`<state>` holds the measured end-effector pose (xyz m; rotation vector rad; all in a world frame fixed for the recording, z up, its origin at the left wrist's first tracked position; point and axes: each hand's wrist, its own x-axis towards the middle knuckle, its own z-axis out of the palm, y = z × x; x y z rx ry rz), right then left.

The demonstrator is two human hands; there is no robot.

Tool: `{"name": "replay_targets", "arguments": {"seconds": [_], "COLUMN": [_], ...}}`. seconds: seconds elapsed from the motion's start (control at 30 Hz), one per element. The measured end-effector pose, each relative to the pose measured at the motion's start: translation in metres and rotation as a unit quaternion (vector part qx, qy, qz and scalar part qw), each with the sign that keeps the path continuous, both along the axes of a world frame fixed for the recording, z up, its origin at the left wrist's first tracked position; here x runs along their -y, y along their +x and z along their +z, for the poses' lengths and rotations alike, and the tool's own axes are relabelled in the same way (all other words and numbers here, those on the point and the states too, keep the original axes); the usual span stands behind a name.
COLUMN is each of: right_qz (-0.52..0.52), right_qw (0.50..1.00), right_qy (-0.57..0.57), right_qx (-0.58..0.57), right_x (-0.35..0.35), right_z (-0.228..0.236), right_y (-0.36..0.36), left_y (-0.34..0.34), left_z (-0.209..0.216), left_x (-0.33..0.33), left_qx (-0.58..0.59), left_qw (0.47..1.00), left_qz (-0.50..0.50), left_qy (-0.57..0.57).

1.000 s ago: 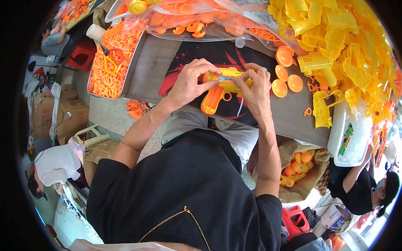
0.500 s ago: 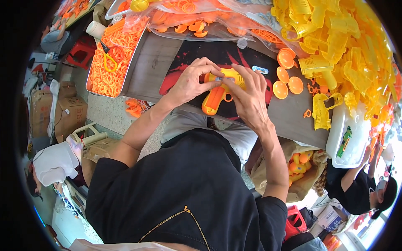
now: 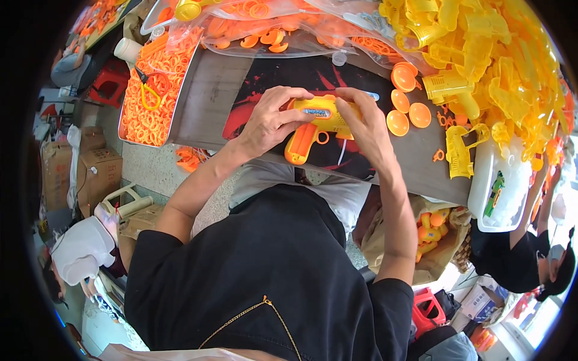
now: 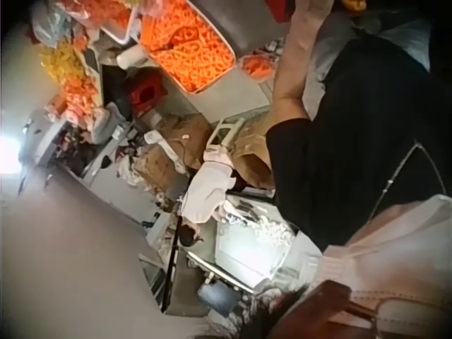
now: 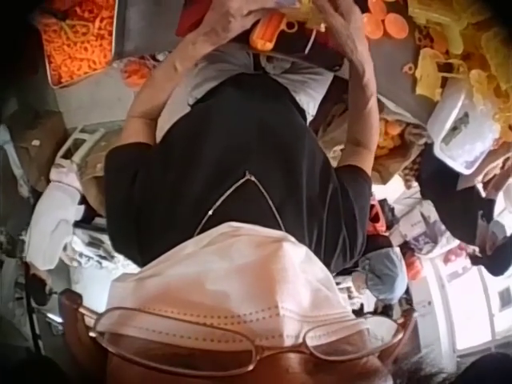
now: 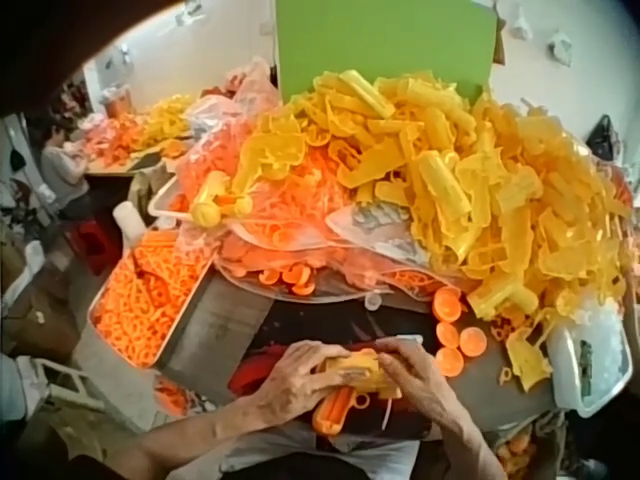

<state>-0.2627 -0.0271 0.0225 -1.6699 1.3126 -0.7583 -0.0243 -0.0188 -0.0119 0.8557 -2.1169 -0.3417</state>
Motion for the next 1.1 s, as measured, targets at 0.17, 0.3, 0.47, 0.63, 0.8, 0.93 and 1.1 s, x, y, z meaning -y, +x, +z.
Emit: {"name": "replay_targets", "arguments": {"seconds": [0.17, 0.3, 0.47, 0.63, 0.8, 0.93, 1.1], "right_qz": [0.148, 0.159, 0.145, 0.122, 0.153, 0.008, -0.184], "right_qw": [0.981, 0.975, 0.961, 0.982, 0.978, 0.995, 0.863], "right_qy": [0.120, 0.098, -0.174, -0.116, -0.119, -0.056, -0.295], "right_qx": [-0.038, -0.119, -0.157, -0.081, 0.083, 0.077, -0.367], "right_x": [0.039, 0.044, 0.015, -0.007, -0.011, 0.051, 0.124], "right_z": [-0.009, 0.001, -0.012, -0.011, -0.027, -0.022, -0.041], "right_y": [-0.010, -0.001, -0.001, -0.001, 0.029, -0.006, -0.043], "left_y": [-0.001, -0.001, -0.001, 0.020, 0.004, 0.024, 0.028], "left_z": [0.002, 0.005, -0.004, -0.004, -0.017, 0.018, 0.030], "left_x": [0.002, 0.000, -0.003, -0.017, -0.028, -0.022, -0.017], "left_qx": [0.019, 0.011, 0.024, -0.220, -0.397, -0.336, 0.105], "left_qw": [1.000, 1.000, 1.000, 0.961, 0.814, 0.855, 0.978], "left_qz": [-0.008, 0.000, -0.002, 0.039, -0.110, -0.058, 0.072], "left_qy": [0.013, 0.009, 0.000, 0.164, 0.409, 0.390, 0.166]}}
